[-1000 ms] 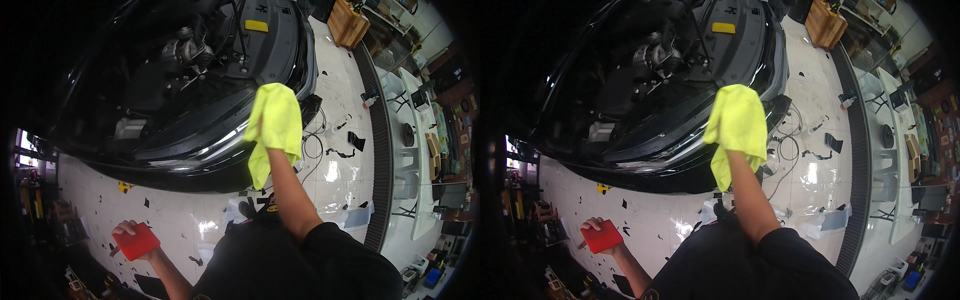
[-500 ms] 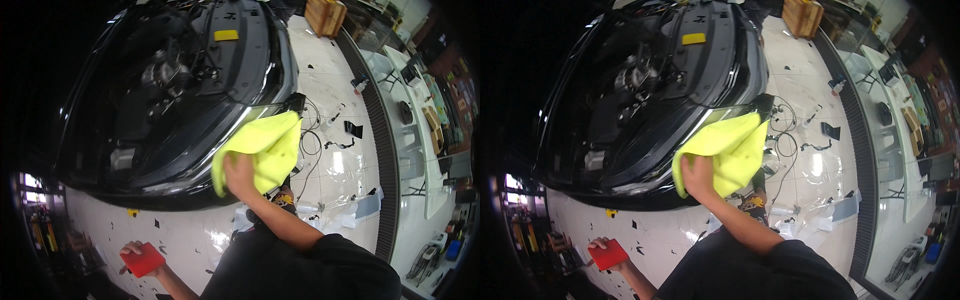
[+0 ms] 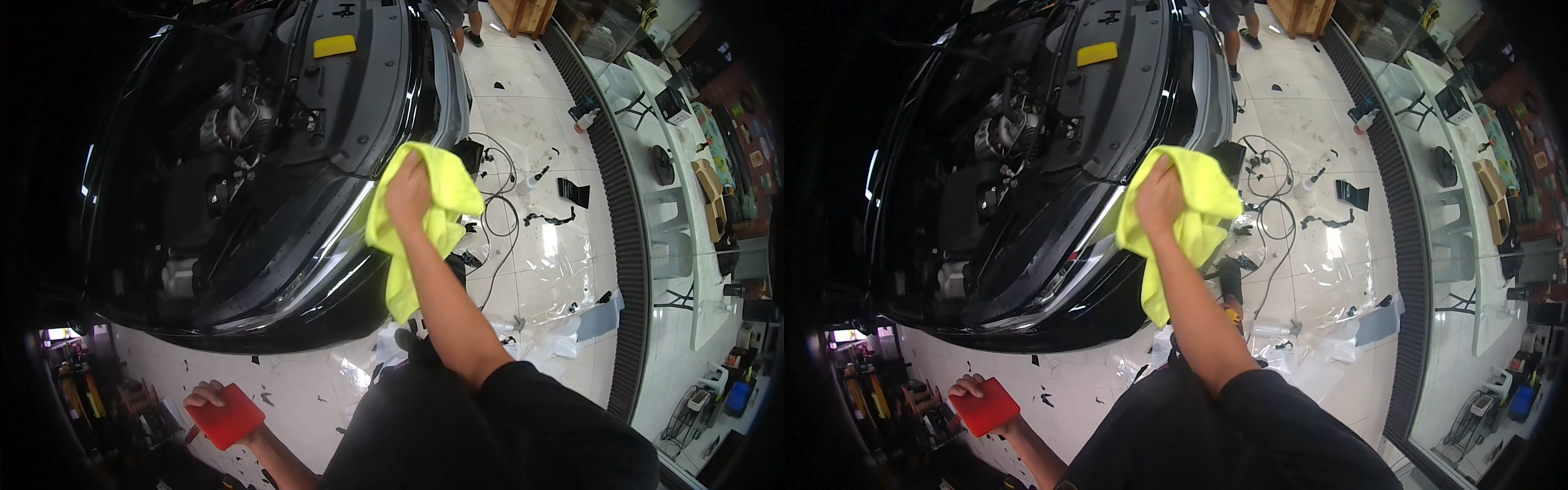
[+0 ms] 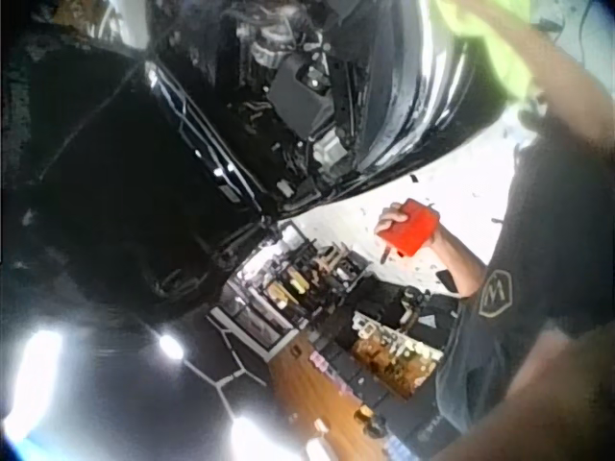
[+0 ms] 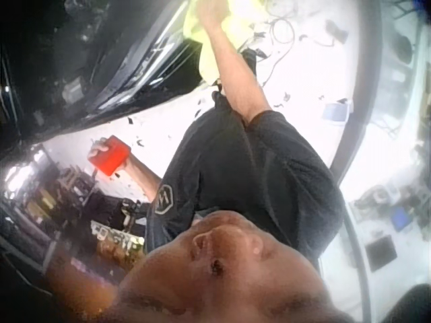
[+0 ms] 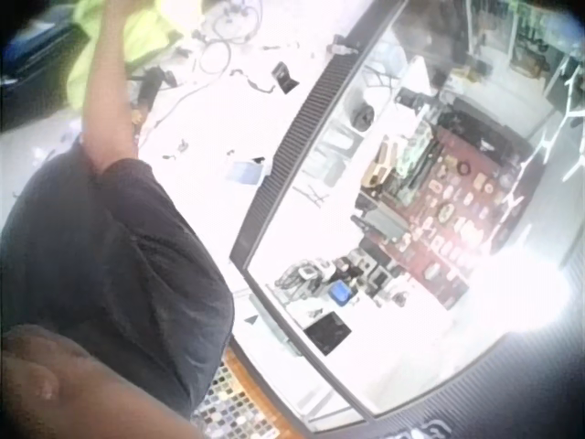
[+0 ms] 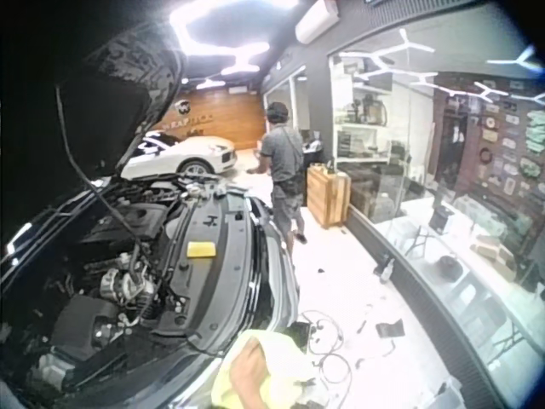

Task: The person applies a transparent protective film to the front bumper of a black car. They use a red squeegee to smooth the film and remove bubbles, then wipe the surface with a yellow microfiber cloth. A heat gun is used to warm the film for better adhesion.

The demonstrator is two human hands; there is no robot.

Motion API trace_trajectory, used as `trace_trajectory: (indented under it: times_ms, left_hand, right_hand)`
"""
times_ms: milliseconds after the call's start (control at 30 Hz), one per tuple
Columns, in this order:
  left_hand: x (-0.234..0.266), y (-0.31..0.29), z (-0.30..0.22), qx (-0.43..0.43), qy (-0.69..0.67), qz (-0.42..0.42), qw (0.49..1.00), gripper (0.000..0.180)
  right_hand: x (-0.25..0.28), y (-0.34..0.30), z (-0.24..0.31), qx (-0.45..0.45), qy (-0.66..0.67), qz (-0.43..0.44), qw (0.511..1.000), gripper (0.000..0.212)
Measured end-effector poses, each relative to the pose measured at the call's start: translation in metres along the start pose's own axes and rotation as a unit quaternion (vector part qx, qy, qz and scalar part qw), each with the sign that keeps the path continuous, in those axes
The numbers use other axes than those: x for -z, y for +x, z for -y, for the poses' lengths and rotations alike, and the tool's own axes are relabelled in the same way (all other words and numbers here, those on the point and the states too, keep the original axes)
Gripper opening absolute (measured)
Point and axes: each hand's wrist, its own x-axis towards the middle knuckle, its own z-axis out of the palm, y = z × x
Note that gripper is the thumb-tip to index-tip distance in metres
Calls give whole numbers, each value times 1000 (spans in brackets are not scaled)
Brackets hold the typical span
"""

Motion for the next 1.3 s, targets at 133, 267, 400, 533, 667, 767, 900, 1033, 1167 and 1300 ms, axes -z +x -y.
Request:
trace_trajectory:
  times_ms: [133, 267, 400, 533, 667, 767, 900, 1033, 1167, 1300]
  left_hand:
    - [3, 1, -15, -60, 40, -18, 997, 51]
    - [18, -16, -30, -44, -16, -80, 996, 39]
    - [10, -22, -14, -6, -43, -104, 994, 36]
    - [-8, -6, -12, 40, -93, -63, 993, 34]
    - [-38, 29, 16, 40, -80, -2, 996, 37]
    - [-60, 46, 26, 47, -68, 7, 997, 38]
    - [-96, 55, 36, 4, 43, 58, 997, 45]
    - [-94, 50, 35, 23, 41, 98, 994, 40]
    - [-110, 45, 35, 9, 28, 71, 997, 29]
    - [-84, 38, 26, 7, 12, 7, 1000, 37]
  right_hand:
    - [9, 73, -35, 23, -144, 13, 989, 63]
    - [46, 122, -114, 79, -63, -132, 986, 19]
    - [106, 151, -190, 3, 387, -140, 911, 19]
    - [132, 70, -123, -43, 466, -74, 881, 25]
    - [127, -28, -87, -45, 226, 45, 972, 31]
    - [109, -62, -28, 162, 71, 207, 962, 29]
    - [58, -32, -17, 62, -95, 235, 965, 36]
    - [44, 1, -21, 124, -195, 80, 970, 31]
    - [53, 32, -15, 96, -218, 128, 963, 25]
    - [56, 74, -52, 112, -246, 87, 959, 25]
